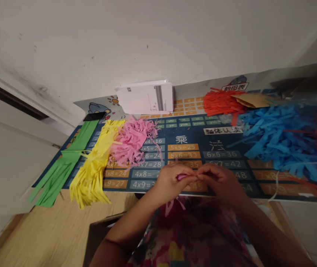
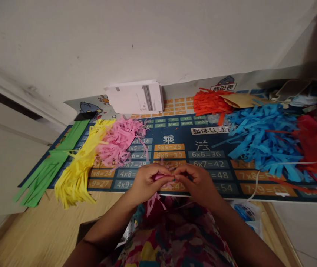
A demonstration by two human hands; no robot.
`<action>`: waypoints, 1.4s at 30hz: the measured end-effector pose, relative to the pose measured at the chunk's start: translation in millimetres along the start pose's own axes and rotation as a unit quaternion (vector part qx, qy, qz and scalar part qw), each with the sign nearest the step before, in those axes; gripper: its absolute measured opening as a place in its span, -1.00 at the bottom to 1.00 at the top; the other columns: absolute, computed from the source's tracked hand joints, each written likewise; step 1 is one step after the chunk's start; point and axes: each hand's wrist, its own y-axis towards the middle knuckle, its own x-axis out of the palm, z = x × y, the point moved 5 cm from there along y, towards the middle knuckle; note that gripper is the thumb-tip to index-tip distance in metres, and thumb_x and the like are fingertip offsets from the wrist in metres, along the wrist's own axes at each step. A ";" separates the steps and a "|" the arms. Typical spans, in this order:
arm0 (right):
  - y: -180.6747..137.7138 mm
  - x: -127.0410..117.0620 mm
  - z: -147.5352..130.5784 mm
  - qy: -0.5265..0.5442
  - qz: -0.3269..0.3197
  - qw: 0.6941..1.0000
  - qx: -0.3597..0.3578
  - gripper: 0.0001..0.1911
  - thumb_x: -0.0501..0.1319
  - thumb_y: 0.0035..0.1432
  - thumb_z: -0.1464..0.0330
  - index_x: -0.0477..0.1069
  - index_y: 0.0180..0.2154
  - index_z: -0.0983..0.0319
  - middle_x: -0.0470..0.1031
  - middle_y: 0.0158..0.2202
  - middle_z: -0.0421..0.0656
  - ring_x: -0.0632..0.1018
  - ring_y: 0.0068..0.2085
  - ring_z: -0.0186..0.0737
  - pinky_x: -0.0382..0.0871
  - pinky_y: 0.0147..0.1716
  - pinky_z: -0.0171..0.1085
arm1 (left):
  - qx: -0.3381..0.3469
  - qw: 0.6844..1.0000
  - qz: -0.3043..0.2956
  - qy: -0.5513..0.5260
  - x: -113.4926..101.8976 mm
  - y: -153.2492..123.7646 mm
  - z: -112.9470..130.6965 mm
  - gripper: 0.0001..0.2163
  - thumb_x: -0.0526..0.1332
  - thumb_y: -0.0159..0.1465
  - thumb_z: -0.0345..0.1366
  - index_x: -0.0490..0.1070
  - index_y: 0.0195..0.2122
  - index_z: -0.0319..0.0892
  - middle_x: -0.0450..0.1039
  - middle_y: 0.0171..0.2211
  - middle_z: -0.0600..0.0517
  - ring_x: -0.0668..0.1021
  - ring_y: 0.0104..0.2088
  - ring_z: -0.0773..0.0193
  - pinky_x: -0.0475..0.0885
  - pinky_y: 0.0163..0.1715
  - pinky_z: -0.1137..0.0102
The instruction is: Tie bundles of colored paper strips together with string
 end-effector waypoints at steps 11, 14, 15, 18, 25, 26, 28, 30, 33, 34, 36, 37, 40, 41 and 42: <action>-2.2 0.5 5.2 0.022 0.028 0.999 0.018 -0.80 0.30 0.13 0.17 0.59 -0.28 0.12 0.62 -0.28 -0.16 0.60 -0.26 -0.14 0.47 -0.25 -0.24 | -0.022 1.000 -0.002 0.011 4.3 0.1 -8.7 -0.77 0.23 0.34 -0.16 0.62 -0.34 -0.13 0.65 -0.35 -0.02 0.64 -0.35 0.25 0.46 -0.29 0.43; -4.2 -0.3 10.5 0.059 0.024 0.996 0.058 -0.77 0.31 0.12 0.13 0.58 -0.28 0.13 0.63 -0.34 -0.17 0.62 -0.32 -0.14 0.49 -0.30 -0.24 | -0.026 1.000 -0.007 -0.014 4.2 0.6 -7.7 -0.81 0.27 0.31 -0.16 0.62 -0.28 -0.13 0.66 -0.33 -0.03 0.64 -0.35 0.24 0.47 -0.32 0.43; -4.4 -1.8 10.5 0.054 0.031 0.996 0.061 -0.78 0.31 0.12 0.14 0.58 -0.31 0.12 0.63 -0.37 -0.18 0.61 -0.34 -0.15 0.49 -0.33 -0.25 | -0.017 1.000 -0.008 -0.008 3.7 1.2 -6.0 -0.82 0.31 0.28 -0.16 0.62 -0.25 -0.13 0.66 -0.31 -0.03 0.64 -0.33 0.23 0.47 -0.30 0.41; -4.2 -5.8 3.2 0.001 0.048 0.999 0.016 -0.82 0.28 0.15 0.17 0.58 -0.37 0.11 0.63 -0.37 -0.18 0.61 -0.33 -0.14 0.48 -0.29 -0.24 | 0.033 0.998 0.003 0.047 1.5 3.9 2.1 -0.78 0.39 0.20 -0.13 0.59 -0.21 -0.12 0.65 -0.28 -0.04 0.63 -0.27 0.19 0.45 -0.18 0.33; -7.1 -9.6 -5.5 -0.071 0.061 0.995 -0.029 -0.82 0.23 0.21 0.22 0.57 -0.35 0.11 0.63 -0.35 -0.20 0.60 -0.31 -0.16 0.45 -0.25 -0.23 | 0.056 0.994 0.016 0.092 -0.6 6.0 5.1 -0.90 0.33 0.27 -0.21 0.58 -0.33 -0.10 0.63 -0.40 0.04 0.61 -0.35 0.24 0.37 -0.14 0.29; -7.8 -10.9 -5.6 -0.075 0.070 0.994 -0.031 -0.82 0.23 0.20 0.22 0.57 -0.35 0.11 0.63 -0.34 -0.19 0.60 -0.30 -0.16 0.45 -0.23 -0.23 | 0.054 0.994 0.013 0.099 -0.5 6.0 4.6 -0.90 0.33 0.27 -0.22 0.57 -0.33 -0.10 0.63 -0.40 0.04 0.61 -0.35 0.23 0.36 -0.15 0.28; -9.2 -13.9 -6.0 -0.085 0.088 0.992 -0.035 -0.82 0.22 0.21 0.22 0.57 -0.35 0.10 0.63 -0.34 -0.19 0.60 -0.29 -0.15 0.45 -0.23 -0.22 | 0.056 0.992 0.010 0.116 -0.1 6.1 5.1 -0.91 0.30 0.29 -0.24 0.56 -0.33 -0.10 0.63 -0.36 0.03 0.61 -0.31 0.23 0.36 -0.13 0.27; -10.6 -16.3 -7.6 -0.096 0.101 0.989 -0.041 -0.83 0.21 0.22 0.23 0.56 -0.33 0.10 0.63 -0.33 -0.19 0.60 -0.29 -0.15 0.46 -0.23 -0.21 | 0.070 0.989 0.019 0.125 0.9 5.7 8.3 -0.91 0.30 0.28 -0.24 0.56 -0.30 -0.10 0.64 -0.29 0.00 0.61 -0.25 0.20 0.35 -0.03 0.22; -12.1 -16.5 -11.5 -0.108 0.100 0.988 -0.054 -0.83 0.20 0.22 0.24 0.56 -0.33 0.10 0.63 -0.33 -0.18 0.60 -0.29 -0.15 0.46 -0.24 -0.22 | 0.104 0.986 0.032 0.126 5.8 3.7 15.3 -0.91 0.30 0.28 -0.23 0.56 -0.26 -0.07 0.65 -0.24 0.01 0.62 -0.18 0.19 0.25 0.16 0.14; -12.5 -16.1 -12.8 -0.109 0.099 0.987 -0.059 -0.82 0.20 0.23 0.24 0.56 -0.33 0.10 0.63 -0.33 -0.18 0.60 -0.29 -0.15 0.46 -0.24 -0.23 | 0.114 0.985 0.034 0.128 7.8 2.9 17.3 -0.92 0.28 0.30 -0.24 0.57 -0.27 -0.06 0.65 -0.25 0.03 0.62 -0.18 0.21 0.21 0.20 0.12; -13.3 -15.1 -15.0 -0.111 0.097 0.987 -0.068 -0.81 0.19 0.24 0.25 0.56 -0.33 0.10 0.63 -0.34 -0.18 0.61 -0.30 -0.16 0.46 -0.26 -0.24 | 0.133 0.981 0.044 0.137 11.2 1.9 20.0 -0.87 0.23 0.34 -0.29 0.57 -0.30 -0.03 0.66 -0.30 0.07 0.63 -0.21 0.25 0.16 0.25 0.11; -13.9 -14.6 -15.7 -0.114 0.098 0.986 -0.073 -0.81 0.18 0.25 0.25 0.56 -0.33 0.10 0.63 -0.34 -0.18 0.61 -0.30 -0.16 0.46 -0.27 -0.25 | 0.143 0.978 0.053 0.142 12.0 1.6 21.0 -0.85 0.21 0.34 -0.31 0.58 -0.31 -0.03 0.66 -0.32 0.08 0.63 -0.23 0.26 0.15 0.26 0.10; -16.7 -14.2 -17.2 -0.127 0.106 0.982 -0.090 -0.82 0.19 0.26 0.26 0.56 -0.32 0.10 0.62 -0.34 -0.18 0.60 -0.31 -0.17 0.46 -0.29 -0.26 | 0.165 0.972 0.075 0.148 12.4 1.7 22.6 -0.86 0.23 0.33 -0.32 0.58 -0.33 -0.03 0.66 -0.34 0.08 0.62 -0.25 0.25 0.14 0.27 0.09; -17.9 -14.3 -17.3 -0.128 0.108 0.981 -0.094 -0.83 0.19 0.26 0.26 0.55 -0.32 0.10 0.62 -0.34 -0.19 0.60 -0.31 -0.18 0.45 -0.29 -0.27 | 0.170 0.971 0.079 0.149 12.4 2.0 22.9 -0.86 0.23 0.33 -0.32 0.58 -0.33 -0.03 0.66 -0.34 0.08 0.62 -0.25 0.25 0.15 0.26 0.09; -19.0 -14.5 -17.1 -0.128 0.108 0.981 -0.097 -0.83 0.19 0.26 0.27 0.55 -0.31 0.10 0.62 -0.34 -0.19 0.60 -0.31 -0.18 0.45 -0.28 -0.28 | 0.172 0.970 0.080 0.150 12.4 2.3 23.2 -0.87 0.24 0.32 -0.33 0.58 -0.32 -0.03 0.66 -0.34 0.08 0.62 -0.25 0.25 0.16 0.26 0.10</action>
